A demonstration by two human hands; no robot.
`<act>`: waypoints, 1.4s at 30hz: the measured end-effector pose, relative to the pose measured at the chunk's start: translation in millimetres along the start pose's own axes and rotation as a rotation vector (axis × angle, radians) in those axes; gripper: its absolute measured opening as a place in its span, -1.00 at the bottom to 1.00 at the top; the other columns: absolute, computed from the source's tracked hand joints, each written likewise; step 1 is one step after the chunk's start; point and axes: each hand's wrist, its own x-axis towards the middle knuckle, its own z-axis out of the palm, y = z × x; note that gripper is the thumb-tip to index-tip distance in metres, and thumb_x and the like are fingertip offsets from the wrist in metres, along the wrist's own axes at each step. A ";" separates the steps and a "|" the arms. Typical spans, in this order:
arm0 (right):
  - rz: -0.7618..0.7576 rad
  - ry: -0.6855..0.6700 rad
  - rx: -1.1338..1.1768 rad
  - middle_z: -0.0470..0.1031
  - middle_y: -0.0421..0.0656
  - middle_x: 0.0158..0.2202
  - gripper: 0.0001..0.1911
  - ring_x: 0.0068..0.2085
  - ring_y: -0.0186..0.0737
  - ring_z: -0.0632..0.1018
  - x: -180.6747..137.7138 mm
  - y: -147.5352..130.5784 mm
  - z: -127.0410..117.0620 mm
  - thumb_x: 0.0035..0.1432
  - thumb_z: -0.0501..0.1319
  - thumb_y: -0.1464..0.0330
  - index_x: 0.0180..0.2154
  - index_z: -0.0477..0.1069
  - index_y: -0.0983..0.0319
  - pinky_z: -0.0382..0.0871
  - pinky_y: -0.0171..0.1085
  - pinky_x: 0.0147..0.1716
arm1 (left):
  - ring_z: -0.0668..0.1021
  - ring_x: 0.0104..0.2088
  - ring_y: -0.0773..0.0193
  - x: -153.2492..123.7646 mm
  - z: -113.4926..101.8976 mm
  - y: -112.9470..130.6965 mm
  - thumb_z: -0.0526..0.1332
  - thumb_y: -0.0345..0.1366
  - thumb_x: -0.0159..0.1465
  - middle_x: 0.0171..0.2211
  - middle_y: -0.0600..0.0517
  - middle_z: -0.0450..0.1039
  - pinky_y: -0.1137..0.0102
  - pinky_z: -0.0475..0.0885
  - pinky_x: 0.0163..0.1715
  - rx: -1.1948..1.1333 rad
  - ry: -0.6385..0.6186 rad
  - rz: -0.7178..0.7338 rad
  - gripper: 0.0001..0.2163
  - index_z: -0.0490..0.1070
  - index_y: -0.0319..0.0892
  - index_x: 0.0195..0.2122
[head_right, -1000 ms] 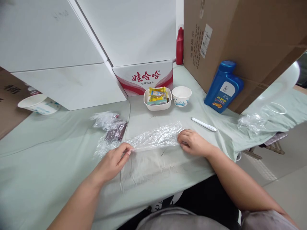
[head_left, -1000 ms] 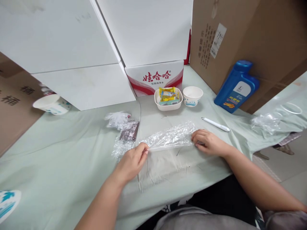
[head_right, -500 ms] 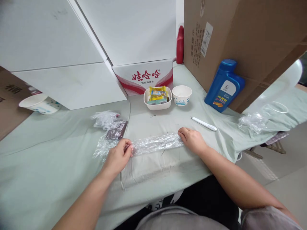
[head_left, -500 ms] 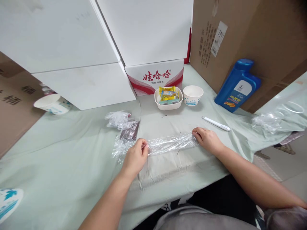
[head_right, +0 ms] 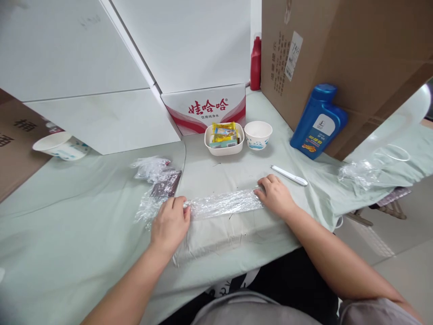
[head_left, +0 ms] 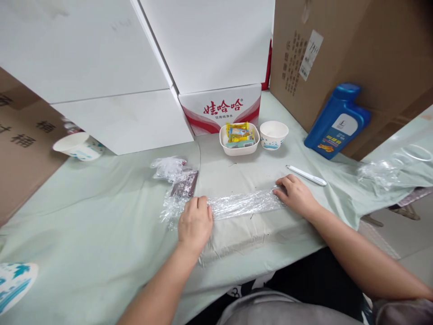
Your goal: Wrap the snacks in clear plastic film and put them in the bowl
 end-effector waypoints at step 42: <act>0.131 -0.382 1.531 0.37 -0.06 0.11 -0.65 0.11 -0.16 0.41 77.7 -77.2 21.7 0.19 0.19 0.15 -0.05 0.38 0.18 0.29 -0.13 0.09 | 0.27 0.25 0.08 -22.5 -1.0 26.5 0.09 -0.14 0.33 0.21 -0.05 0.30 0.03 -0.13 0.33 -0.469 -0.377 0.776 -0.49 0.10 -0.09 0.28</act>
